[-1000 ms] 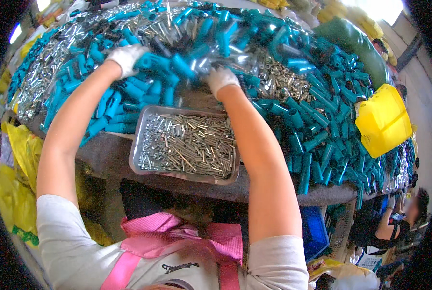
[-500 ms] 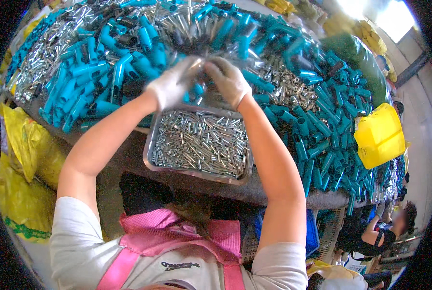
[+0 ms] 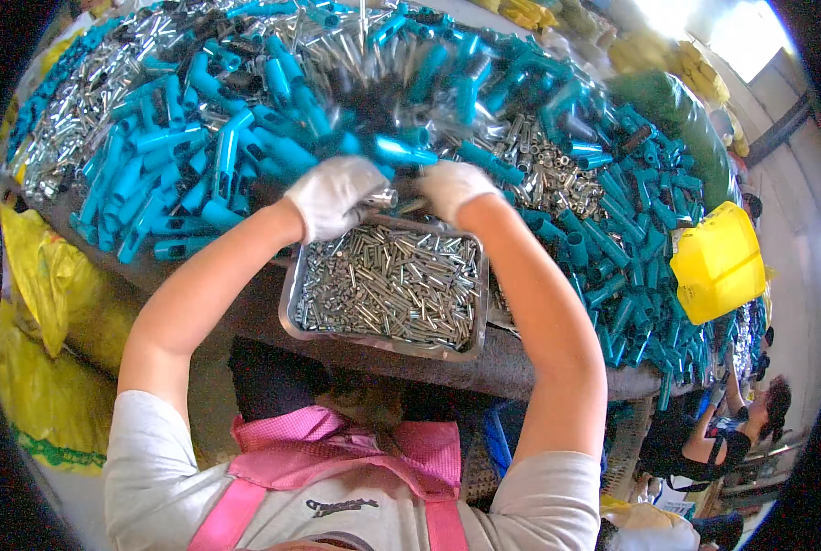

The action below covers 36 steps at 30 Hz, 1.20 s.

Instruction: Assembling plastic and metal components to create tool or handle assemblies at a factory workbench.

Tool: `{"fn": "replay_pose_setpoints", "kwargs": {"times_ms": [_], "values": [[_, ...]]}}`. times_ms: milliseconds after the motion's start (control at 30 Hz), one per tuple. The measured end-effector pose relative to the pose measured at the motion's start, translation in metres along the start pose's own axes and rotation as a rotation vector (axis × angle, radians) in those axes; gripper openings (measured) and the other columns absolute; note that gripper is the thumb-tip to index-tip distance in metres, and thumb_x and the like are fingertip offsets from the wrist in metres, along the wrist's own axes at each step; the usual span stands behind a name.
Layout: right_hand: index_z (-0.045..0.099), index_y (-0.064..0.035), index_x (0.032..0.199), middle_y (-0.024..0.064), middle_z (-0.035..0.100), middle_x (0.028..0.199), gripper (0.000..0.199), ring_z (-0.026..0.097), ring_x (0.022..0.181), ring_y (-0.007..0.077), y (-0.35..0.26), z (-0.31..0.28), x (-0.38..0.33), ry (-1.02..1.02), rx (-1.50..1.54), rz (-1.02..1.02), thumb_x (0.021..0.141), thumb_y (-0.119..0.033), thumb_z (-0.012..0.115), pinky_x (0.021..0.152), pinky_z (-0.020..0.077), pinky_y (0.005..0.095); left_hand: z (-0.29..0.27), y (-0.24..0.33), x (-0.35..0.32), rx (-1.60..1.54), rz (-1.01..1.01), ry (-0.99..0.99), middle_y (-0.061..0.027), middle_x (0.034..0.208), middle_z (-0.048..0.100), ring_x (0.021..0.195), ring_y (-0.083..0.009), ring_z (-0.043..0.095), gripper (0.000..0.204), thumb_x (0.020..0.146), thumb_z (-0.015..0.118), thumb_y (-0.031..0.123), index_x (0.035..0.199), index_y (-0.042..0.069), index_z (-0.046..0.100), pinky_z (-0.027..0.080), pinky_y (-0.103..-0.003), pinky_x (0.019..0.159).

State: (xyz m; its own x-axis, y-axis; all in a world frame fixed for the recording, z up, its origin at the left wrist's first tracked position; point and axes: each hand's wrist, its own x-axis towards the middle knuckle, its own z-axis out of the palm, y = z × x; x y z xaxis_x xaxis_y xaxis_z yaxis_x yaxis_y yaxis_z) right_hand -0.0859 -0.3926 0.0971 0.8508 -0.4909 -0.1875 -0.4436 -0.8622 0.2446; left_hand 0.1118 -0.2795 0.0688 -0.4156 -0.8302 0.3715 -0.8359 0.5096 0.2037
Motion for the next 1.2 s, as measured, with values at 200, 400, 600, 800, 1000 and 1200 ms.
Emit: {"fn": "replay_pose_setpoints", "kwargs": {"times_ms": [200, 400, 600, 800, 1000, 1200], "values": [[0.065, -0.0110, 0.099, 0.0136, 0.064, 0.095, 0.036, 0.060, 0.092, 0.0312, 0.045, -0.046, -0.090, -0.257, 0.050, 0.572, 0.070, -0.033, 0.069, 0.082, 0.0465, 0.0402, 0.007, -0.011, 0.033, 0.350, -0.027, -0.183, -0.0119, 0.125, 0.051, 0.122, -0.0249, 0.042, 0.037, 0.084, 0.046, 0.025, 0.117, 0.011, 0.053, 0.027, -0.038, 0.105], [0.058, -0.0107, 0.109, 0.0182, 0.061, 0.104, 0.039, 0.058, 0.097, 0.0351, 0.029, -0.023, 0.004, 0.302, 0.460, 0.500, 0.082, -0.039, 0.055, 0.083, 0.0452, 0.0413, 0.015, -0.053, 0.027, 0.571, -0.025, -0.004, -0.0043, 0.111, 0.058, 0.108, -0.0213, 0.051, 0.034, 0.084, 0.043, 0.017, 0.116, 0.013, 0.052, 0.029, -0.038, 0.102], [0.053, -0.0100, 0.119, 0.0196, 0.056, 0.117, 0.047, 0.051, 0.110, 0.0366, 0.031, -0.009, 0.096, 0.278, 0.615, 0.514, 0.090, -0.044, 0.038, 0.092, 0.0408, 0.0416, -0.023, -0.054, 0.012, 0.469, -0.233, -0.033, -0.0107, 0.118, 0.055, 0.115, -0.0270, 0.047, 0.038, 0.083, 0.048, 0.019, 0.120, 0.009, 0.049, 0.031, -0.038, 0.102], [0.069, -0.0065, 0.088, 0.0110, 0.068, 0.082, 0.036, 0.065, 0.071, 0.0231, 0.032, 0.019, 0.080, 0.452, 0.712, 0.754, 0.082, -0.040, 0.058, 0.070, 0.0487, 0.0338, -0.024, -0.018, -0.013, -0.141, -0.444, 0.630, -0.0131, 0.100, 0.059, 0.093, -0.0288, 0.058, 0.039, 0.083, 0.052, 0.005, 0.119, 0.018, 0.044, 0.047, -0.040, 0.082], [0.065, -0.0093, 0.102, 0.0102, 0.068, 0.078, 0.027, 0.065, 0.071, 0.0173, 0.051, 0.026, 0.013, 0.742, 0.984, 0.796, 0.086, -0.028, 0.054, 0.067, 0.0487, 0.0326, -0.032, 0.055, -0.036, -2.470, -0.774, 0.678, -0.0126, 0.076, 0.055, 0.074, -0.0254, 0.057, 0.007, 0.088, 0.048, 0.008, 0.092, 0.002, 0.047, 0.049, -0.046, 0.078], [0.059, 0.0025, 0.104, 0.0073, 0.063, 0.078, 0.021, 0.060, 0.067, 0.0119, -0.080, -0.035, -0.127, 0.947, 1.091, 0.327, 0.092, -0.010, 0.047, 0.062, 0.0495, 0.0238, -0.009, 0.084, -0.062, -2.582, -0.785, 0.989, -0.0169, 0.094, 0.057, 0.086, -0.0279, 0.058, 0.023, 0.095, 0.036, 0.017, 0.099, -0.002, 0.049, 0.048, -0.046, 0.086]]}}
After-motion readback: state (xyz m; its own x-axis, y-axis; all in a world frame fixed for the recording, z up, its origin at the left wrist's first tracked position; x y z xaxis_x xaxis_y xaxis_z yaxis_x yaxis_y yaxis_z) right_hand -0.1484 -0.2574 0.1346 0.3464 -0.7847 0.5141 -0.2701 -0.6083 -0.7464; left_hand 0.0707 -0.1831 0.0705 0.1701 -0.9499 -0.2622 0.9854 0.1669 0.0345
